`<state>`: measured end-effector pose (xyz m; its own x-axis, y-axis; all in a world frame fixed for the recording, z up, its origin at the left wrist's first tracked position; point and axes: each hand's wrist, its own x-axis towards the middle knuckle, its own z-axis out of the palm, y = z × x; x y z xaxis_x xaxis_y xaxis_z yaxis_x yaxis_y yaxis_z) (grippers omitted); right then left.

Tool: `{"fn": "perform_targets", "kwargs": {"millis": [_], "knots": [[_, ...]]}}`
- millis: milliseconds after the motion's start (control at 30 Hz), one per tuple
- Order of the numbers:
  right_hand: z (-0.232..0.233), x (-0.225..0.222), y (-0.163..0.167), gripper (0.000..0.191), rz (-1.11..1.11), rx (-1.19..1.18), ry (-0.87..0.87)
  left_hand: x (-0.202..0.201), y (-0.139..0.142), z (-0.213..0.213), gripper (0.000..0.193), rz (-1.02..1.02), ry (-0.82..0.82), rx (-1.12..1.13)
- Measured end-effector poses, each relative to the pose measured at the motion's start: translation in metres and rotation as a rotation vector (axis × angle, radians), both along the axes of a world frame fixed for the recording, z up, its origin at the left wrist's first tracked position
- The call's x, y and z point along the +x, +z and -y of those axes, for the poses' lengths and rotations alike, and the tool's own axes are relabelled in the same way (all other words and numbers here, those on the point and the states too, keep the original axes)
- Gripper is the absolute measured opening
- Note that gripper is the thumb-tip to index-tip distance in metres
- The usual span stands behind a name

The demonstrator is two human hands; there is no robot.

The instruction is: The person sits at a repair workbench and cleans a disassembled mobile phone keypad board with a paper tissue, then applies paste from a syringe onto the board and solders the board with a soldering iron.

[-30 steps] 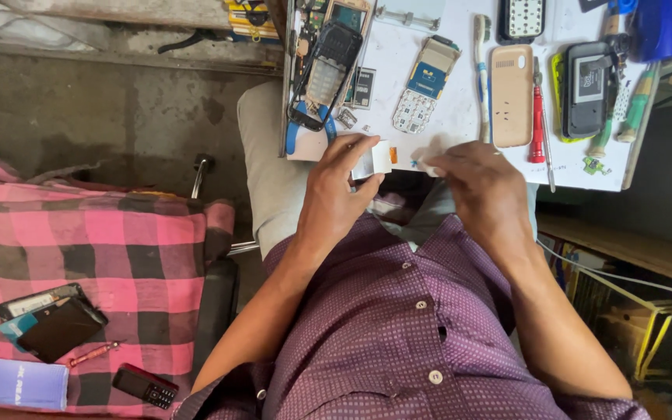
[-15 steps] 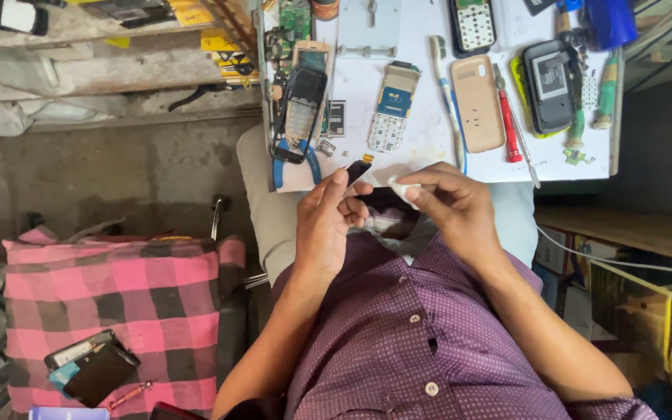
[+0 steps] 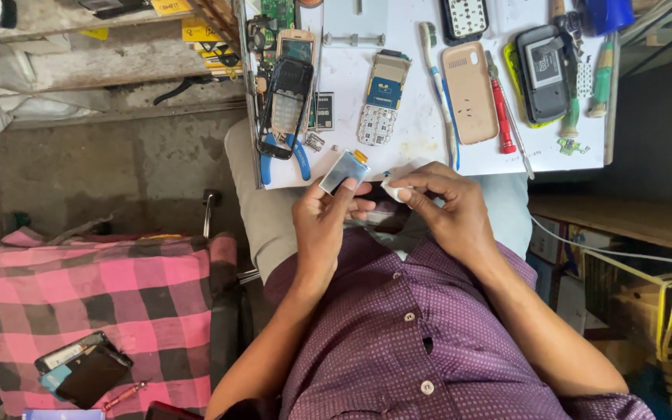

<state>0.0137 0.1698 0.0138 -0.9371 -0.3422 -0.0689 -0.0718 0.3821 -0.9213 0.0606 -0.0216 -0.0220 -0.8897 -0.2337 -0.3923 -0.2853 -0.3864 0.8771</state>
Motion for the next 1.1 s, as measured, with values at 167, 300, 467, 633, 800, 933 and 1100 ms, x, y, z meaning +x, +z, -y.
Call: {"fn": "perform_targets", "kwargs": {"millis": [167,300,467,633,800,933,1100], "knots": [[0.004,-0.003,0.010,0.018,-0.028,0.087,-0.022,0.001,0.001,0.002,0.025,-0.028,-0.010,-0.124],[0.010,-0.007,0.015,0.019,-0.080,0.105,0.042,0.003,-0.001,0.006,0.027,-0.023,-0.029,-0.111],[0.018,-0.009,0.018,0.020,-0.155,0.171,0.073,-0.001,-0.005,0.011,0.031,0.065,-0.008,-0.091],[0.028,-0.016,0.014,0.020,-0.269,0.249,0.088,-0.002,0.002,0.014,0.030,0.106,-0.036,-0.137],[0.039,-0.023,0.009,0.029,-0.483,0.279,0.173,-0.004,0.010,0.019,0.028,0.170,-0.057,-0.209],[0.047,-0.024,0.005,0.031,-0.580,0.378,0.205,-0.006,0.012,0.019,0.027,0.111,-0.039,-0.173],[0.038,-0.022,0.011,0.037,-0.604,0.487,0.283,-0.007,0.013,0.016,0.026,0.085,-0.015,-0.192]]}}
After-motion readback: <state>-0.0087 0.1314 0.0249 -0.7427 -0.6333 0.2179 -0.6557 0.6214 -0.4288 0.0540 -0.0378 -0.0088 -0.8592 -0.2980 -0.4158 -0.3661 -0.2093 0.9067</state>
